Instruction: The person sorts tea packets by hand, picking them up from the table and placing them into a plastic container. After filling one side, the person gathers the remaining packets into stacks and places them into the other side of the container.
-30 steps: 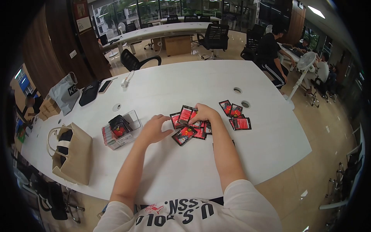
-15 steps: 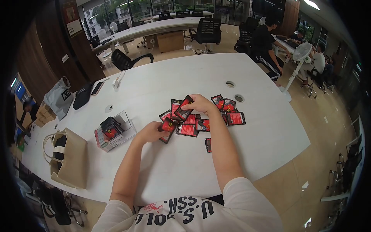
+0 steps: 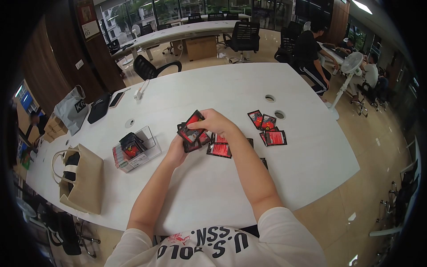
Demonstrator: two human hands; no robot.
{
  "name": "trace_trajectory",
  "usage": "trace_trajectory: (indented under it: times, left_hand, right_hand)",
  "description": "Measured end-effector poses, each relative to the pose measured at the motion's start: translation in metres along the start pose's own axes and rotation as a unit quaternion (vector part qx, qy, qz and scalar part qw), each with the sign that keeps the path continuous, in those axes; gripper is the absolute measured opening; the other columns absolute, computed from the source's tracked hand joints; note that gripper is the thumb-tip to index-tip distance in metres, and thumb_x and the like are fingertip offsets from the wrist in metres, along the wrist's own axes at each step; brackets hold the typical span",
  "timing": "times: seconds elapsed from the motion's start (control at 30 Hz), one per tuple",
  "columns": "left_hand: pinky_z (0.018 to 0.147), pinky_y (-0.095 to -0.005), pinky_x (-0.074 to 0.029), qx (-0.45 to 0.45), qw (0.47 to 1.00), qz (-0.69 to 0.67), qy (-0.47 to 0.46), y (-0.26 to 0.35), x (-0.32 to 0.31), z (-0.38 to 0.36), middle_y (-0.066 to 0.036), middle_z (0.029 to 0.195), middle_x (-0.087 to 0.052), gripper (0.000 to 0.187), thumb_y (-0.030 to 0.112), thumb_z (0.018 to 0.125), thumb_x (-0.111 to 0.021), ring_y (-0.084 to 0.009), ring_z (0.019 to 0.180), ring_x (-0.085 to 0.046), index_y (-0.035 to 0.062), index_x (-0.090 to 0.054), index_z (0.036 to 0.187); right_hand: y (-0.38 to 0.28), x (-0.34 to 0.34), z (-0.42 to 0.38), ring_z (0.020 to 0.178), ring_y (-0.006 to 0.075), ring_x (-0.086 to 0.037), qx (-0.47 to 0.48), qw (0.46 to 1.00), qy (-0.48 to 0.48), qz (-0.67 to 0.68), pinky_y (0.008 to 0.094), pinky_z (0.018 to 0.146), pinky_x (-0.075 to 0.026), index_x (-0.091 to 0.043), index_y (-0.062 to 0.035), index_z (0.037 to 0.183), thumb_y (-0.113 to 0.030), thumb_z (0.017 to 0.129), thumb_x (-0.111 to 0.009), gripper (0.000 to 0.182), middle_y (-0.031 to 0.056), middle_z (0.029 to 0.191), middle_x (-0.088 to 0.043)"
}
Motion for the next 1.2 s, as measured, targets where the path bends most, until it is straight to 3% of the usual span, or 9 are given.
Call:
trace_trajectory:
  times: [0.3, 0.4, 0.53, 0.63, 0.67, 0.77, 1.03, 1.17, 1.2]
  left_hand:
    - [0.095, -0.0422, -0.06, 0.098, 0.986, -0.13, -0.042, 0.021, -0.009, -0.016, -0.008, 0.121, -0.07, 0.069, 0.061, 0.112, -0.02, -0.0215, 0.108, -0.071, 0.0093, -0.052, 0.144]
    - [0.086, -0.0446, -0.064, 0.109, 0.975, -0.158, -0.115, 0.014, 0.0, -0.012, -0.011, 0.121, -0.069, 0.063, 0.06, 0.11, -0.034, -0.0237, 0.103, -0.071, 0.0091, -0.055, 0.141]
    - [0.08, -0.0423, -0.064, 0.147, 0.969, -0.097, -0.174, 0.003, 0.011, -0.008, -0.012, 0.114, -0.069, 0.048, 0.048, 0.109, -0.05, -0.022, 0.097, -0.072, 0.0059, -0.058, 0.131]
    - [0.081, -0.0401, -0.063, 0.184, 0.97, -0.038, -0.154, 0.013, 0.005, -0.015, -0.011, 0.109, -0.071, 0.045, 0.046, 0.108, -0.055, -0.0214, 0.095, -0.072, 0.0059, -0.061, 0.128]
    - [0.081, -0.0381, -0.061, 0.178, 0.971, -0.02, -0.158, 0.017, 0.003, -0.014, -0.012, 0.107, -0.072, 0.046, 0.045, 0.103, -0.064, -0.0206, 0.094, -0.071, 0.0048, -0.063, 0.125]
    - [0.082, -0.037, -0.06, 0.191, 0.971, 0.066, -0.129, 0.04, 0.002, -0.024, -0.013, 0.109, -0.072, 0.05, 0.044, 0.099, -0.072, -0.0198, 0.095, -0.071, 0.0022, -0.064, 0.124]
    - [0.087, -0.0355, -0.058, 0.111, 0.967, 0.227, -0.02, 0.092, 0.03, -0.077, -0.02, 0.128, -0.065, 0.101, 0.042, 0.089, -0.084, -0.0219, 0.106, -0.071, -0.0033, -0.025, 0.158]
    - [0.093, -0.0353, -0.055, -0.116, 0.962, 0.233, 0.077, 0.135, 0.08, -0.12, -0.019, 0.128, -0.065, 0.084, 0.033, 0.097, -0.076, -0.0229, 0.115, -0.066, 0.0044, -0.029, 0.161]
    - [0.094, -0.0377, -0.054, -0.182, 0.937, 0.269, 0.131, 0.148, 0.102, -0.13, -0.018, 0.125, -0.067, 0.073, 0.029, 0.098, -0.074, -0.0228, 0.115, -0.066, 0.0047, -0.038, 0.156]
  right_hand:
    - [-0.002, -0.009, -0.005, 0.093, 0.0193, -0.069, 0.046, 0.98, -0.056, -0.184, 0.0301, 0.081, -0.06, -0.066, -0.0016, 0.126, -0.013, 0.086, -0.085, 0.046, 0.011, 0.116, -0.065]
    - [-0.017, -0.023, -0.016, 0.095, 0.0241, -0.068, -0.002, 0.971, -0.077, -0.227, 0.0303, 0.079, -0.064, -0.059, -0.0073, 0.141, -0.011, 0.086, -0.085, 0.062, 0.0157, 0.13, -0.048]
    - [-0.012, -0.028, -0.017, 0.112, 0.0263, -0.065, 0.113, 0.916, -0.057, -0.382, 0.0338, 0.087, -0.062, -0.053, -0.0106, 0.151, -0.018, 0.079, -0.091, 0.082, 0.019, 0.138, -0.052]
    - [0.003, -0.026, -0.006, 0.107, 0.0243, -0.068, 0.055, 0.932, -0.111, -0.34, 0.0359, 0.085, -0.062, -0.054, -0.0077, 0.148, -0.017, 0.074, -0.094, 0.084, 0.0201, 0.132, -0.061]
    - [-0.01, -0.033, -0.014, 0.097, 0.0236, -0.071, -0.041, 0.955, -0.127, -0.265, 0.0374, 0.084, -0.06, -0.061, -0.0017, 0.133, -0.018, 0.069, -0.096, 0.074, 0.0167, 0.114, -0.072]
    - [-0.015, -0.041, -0.01, 0.082, 0.0213, -0.07, 0.023, 0.941, -0.097, -0.323, 0.0343, 0.076, -0.058, -0.063, 0.0013, 0.116, -0.014, 0.069, -0.096, 0.059, 0.0123, 0.099, -0.073]
    - [-0.03, -0.107, -0.016, 0.065, 0.0139, -0.066, 0.051, 0.985, -0.144, -0.086, 0.0297, 0.06, -0.052, -0.057, -0.0045, 0.103, -0.004, 0.078, -0.088, 0.039, 0.0064, 0.085, -0.07]
    - [-0.047, -0.141, 0.02, 0.076, 0.0192, -0.07, 0.279, 0.927, -0.076, -0.239, 0.0362, 0.07, -0.055, -0.053, -0.0066, 0.104, -0.008, 0.08, -0.086, 0.041, 0.0088, 0.085, -0.069]
    - [-0.054, -0.153, 0.03, 0.084, 0.0277, -0.073, 0.235, 0.939, -0.048, -0.248, 0.0399, 0.075, -0.056, -0.055, -0.0064, 0.106, -0.011, 0.079, -0.087, 0.042, 0.0139, 0.084, -0.071]
Point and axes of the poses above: each hand's wrist, its own z-axis towards the middle knuckle, its own x-axis out of the back of the hand, y = z × x, the point moved 3 cm from there along z, towards the middle knuckle
